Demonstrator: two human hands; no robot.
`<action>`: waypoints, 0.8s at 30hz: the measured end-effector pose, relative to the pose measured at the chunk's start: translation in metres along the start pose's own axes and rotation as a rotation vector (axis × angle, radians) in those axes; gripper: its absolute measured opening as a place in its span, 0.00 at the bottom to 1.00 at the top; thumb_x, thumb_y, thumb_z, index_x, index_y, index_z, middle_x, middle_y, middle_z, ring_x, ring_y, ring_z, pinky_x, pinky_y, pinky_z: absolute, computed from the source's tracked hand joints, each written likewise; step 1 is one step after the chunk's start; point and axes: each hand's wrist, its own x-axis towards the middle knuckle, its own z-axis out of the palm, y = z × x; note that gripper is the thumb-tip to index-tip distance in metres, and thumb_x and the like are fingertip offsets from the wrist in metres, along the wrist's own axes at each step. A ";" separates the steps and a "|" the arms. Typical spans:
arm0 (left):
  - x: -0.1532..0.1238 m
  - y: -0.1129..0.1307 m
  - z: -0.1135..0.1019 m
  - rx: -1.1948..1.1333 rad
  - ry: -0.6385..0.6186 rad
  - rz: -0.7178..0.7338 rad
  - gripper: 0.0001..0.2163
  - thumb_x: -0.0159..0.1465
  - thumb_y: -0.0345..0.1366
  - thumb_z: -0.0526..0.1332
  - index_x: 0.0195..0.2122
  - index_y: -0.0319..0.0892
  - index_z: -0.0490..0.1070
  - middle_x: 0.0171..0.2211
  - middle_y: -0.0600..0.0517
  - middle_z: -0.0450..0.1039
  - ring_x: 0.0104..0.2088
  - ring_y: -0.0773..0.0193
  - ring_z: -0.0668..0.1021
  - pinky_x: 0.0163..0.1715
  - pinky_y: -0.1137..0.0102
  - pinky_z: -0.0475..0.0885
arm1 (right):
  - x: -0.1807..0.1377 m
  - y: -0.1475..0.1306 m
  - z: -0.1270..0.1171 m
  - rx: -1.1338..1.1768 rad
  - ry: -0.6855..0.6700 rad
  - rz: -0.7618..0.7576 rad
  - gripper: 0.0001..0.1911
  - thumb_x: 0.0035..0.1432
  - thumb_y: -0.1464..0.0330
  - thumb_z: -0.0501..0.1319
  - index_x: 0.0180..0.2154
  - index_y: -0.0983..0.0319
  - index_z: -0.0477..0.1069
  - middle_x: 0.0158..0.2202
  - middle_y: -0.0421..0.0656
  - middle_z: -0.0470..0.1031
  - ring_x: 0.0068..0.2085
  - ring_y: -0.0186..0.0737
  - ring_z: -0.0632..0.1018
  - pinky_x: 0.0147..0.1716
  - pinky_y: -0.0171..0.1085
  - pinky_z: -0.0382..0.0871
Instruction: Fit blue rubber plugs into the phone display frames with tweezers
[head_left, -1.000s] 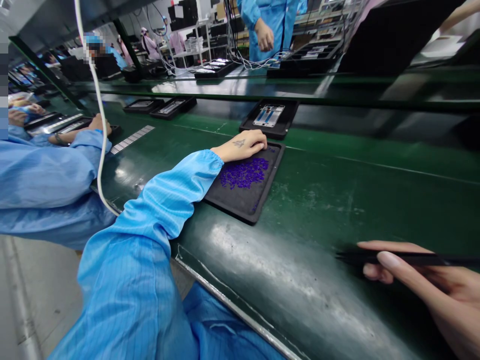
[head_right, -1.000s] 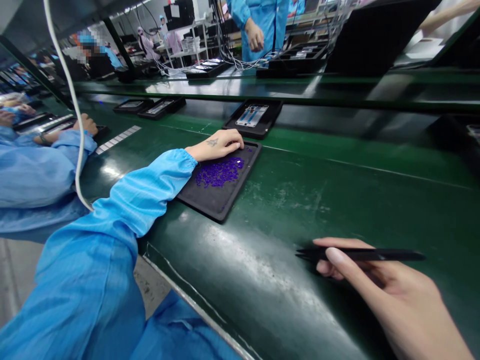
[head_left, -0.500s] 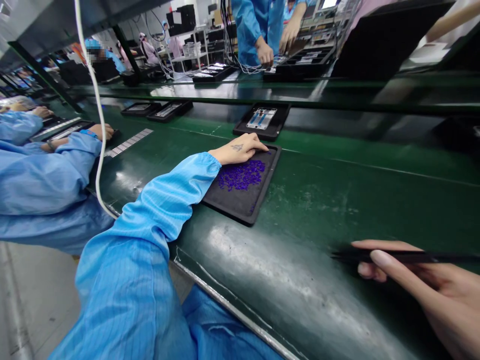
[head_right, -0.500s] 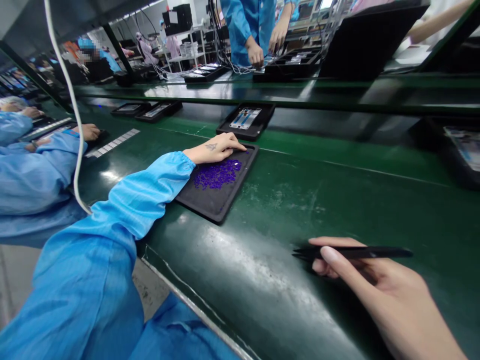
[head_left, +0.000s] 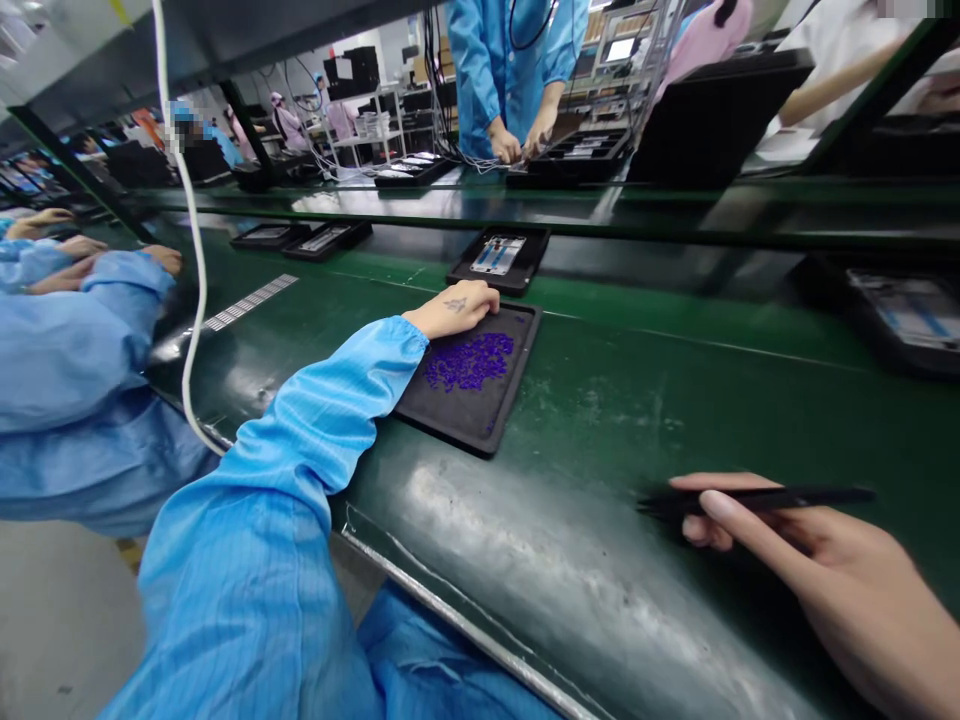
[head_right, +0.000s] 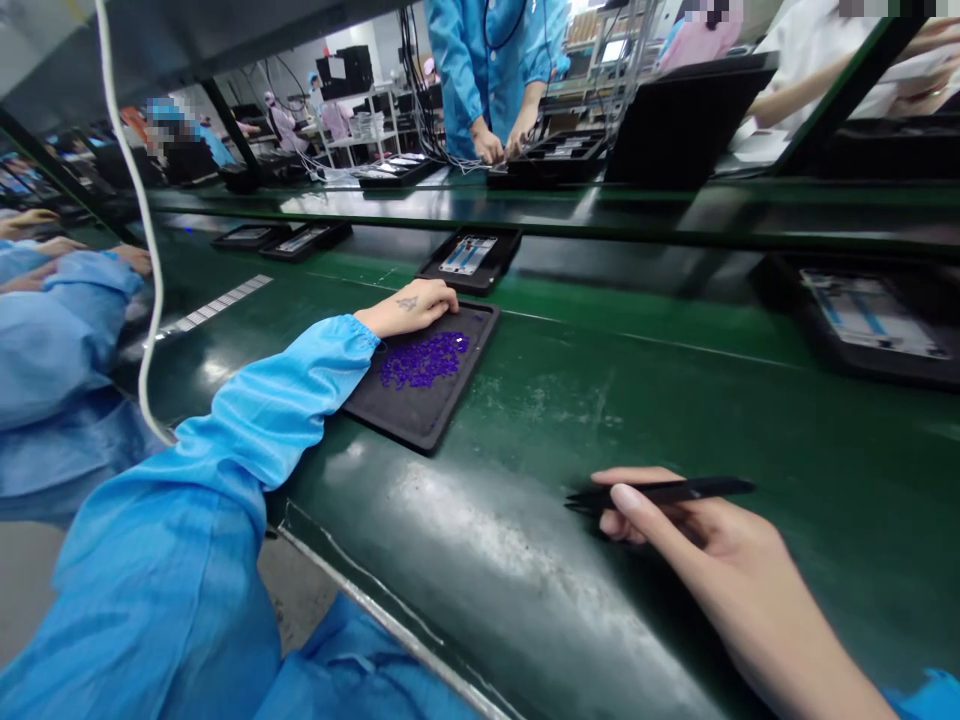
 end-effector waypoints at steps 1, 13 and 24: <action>0.000 0.000 -0.001 0.008 -0.009 -0.002 0.14 0.66 0.28 0.50 0.43 0.40 0.75 0.43 0.46 0.76 0.44 0.61 0.77 0.50 0.66 0.71 | -0.001 -0.002 0.000 0.002 -0.004 -0.004 0.31 0.40 0.36 0.62 0.23 0.57 0.79 0.34 0.47 0.81 0.36 0.54 0.81 0.36 0.45 0.77; -0.006 0.005 -0.032 0.099 -0.046 -0.083 0.13 0.66 0.29 0.52 0.44 0.39 0.76 0.44 0.46 0.78 0.45 0.59 0.78 0.48 0.67 0.70 | 0.001 -0.013 0.003 0.054 0.016 0.047 0.33 0.35 0.38 0.64 0.31 0.58 0.80 0.33 0.47 0.81 0.38 0.55 0.81 0.39 0.47 0.76; -0.027 0.051 -0.085 0.162 -0.029 -0.069 0.13 0.70 0.32 0.50 0.45 0.38 0.74 0.40 0.47 0.78 0.40 0.63 0.77 0.44 0.70 0.68 | 0.001 -0.016 0.006 0.052 -0.022 -0.206 0.40 0.38 0.28 0.57 0.18 0.60 0.73 0.34 0.53 0.80 0.31 0.46 0.78 0.28 0.42 0.71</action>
